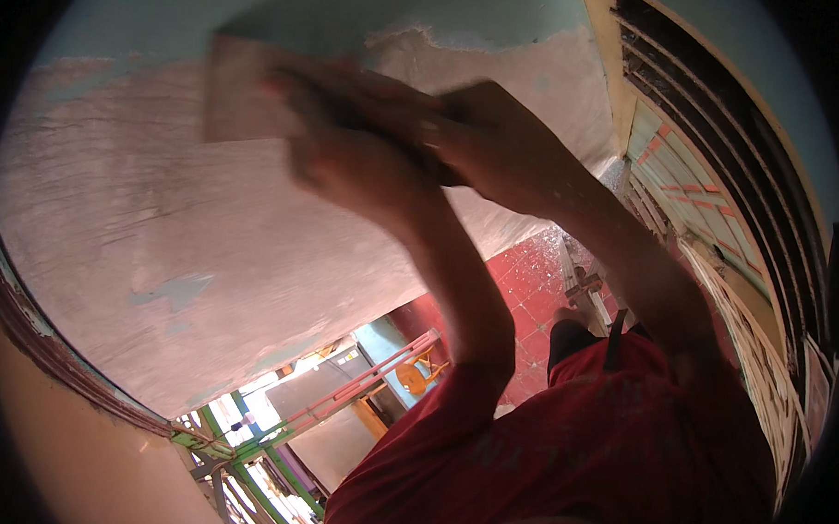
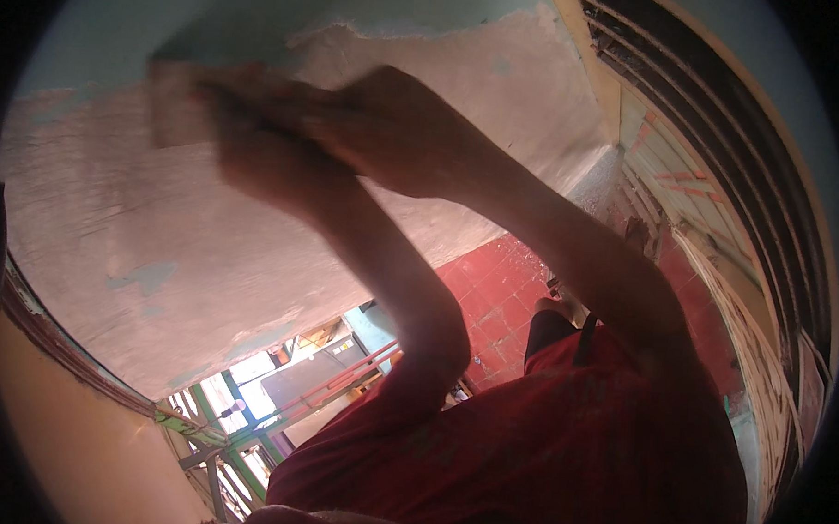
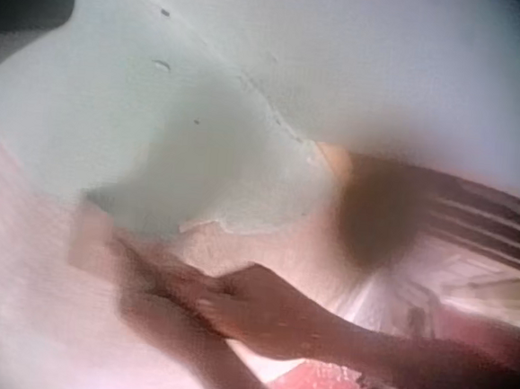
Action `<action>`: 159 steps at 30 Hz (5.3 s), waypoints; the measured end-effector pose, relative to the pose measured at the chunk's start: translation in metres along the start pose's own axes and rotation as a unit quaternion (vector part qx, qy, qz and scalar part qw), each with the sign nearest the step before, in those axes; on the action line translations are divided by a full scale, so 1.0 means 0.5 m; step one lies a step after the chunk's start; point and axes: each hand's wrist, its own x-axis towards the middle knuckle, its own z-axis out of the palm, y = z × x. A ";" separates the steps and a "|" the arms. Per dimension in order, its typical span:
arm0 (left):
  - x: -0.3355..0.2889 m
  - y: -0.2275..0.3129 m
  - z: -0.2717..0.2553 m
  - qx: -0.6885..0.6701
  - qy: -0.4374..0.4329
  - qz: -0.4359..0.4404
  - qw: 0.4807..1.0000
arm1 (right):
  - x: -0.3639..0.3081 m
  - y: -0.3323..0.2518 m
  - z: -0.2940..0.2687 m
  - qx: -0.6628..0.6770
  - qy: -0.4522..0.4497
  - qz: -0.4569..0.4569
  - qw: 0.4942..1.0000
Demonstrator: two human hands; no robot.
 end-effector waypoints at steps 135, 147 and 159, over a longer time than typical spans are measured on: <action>0.021 0.138 -0.012 0.060 0.023 0.032 0.997 | 0.066 -0.153 -0.019 0.182 -0.081 0.150 0.968; 0.063 0.201 -0.011 -0.021 -0.012 -0.028 0.999 | 0.101 -0.162 -0.007 0.020 -0.017 -0.032 0.999; 0.022 0.183 -0.036 -0.049 -0.026 -0.075 0.996 | 0.125 -0.166 0.011 -0.077 0.032 -0.119 0.989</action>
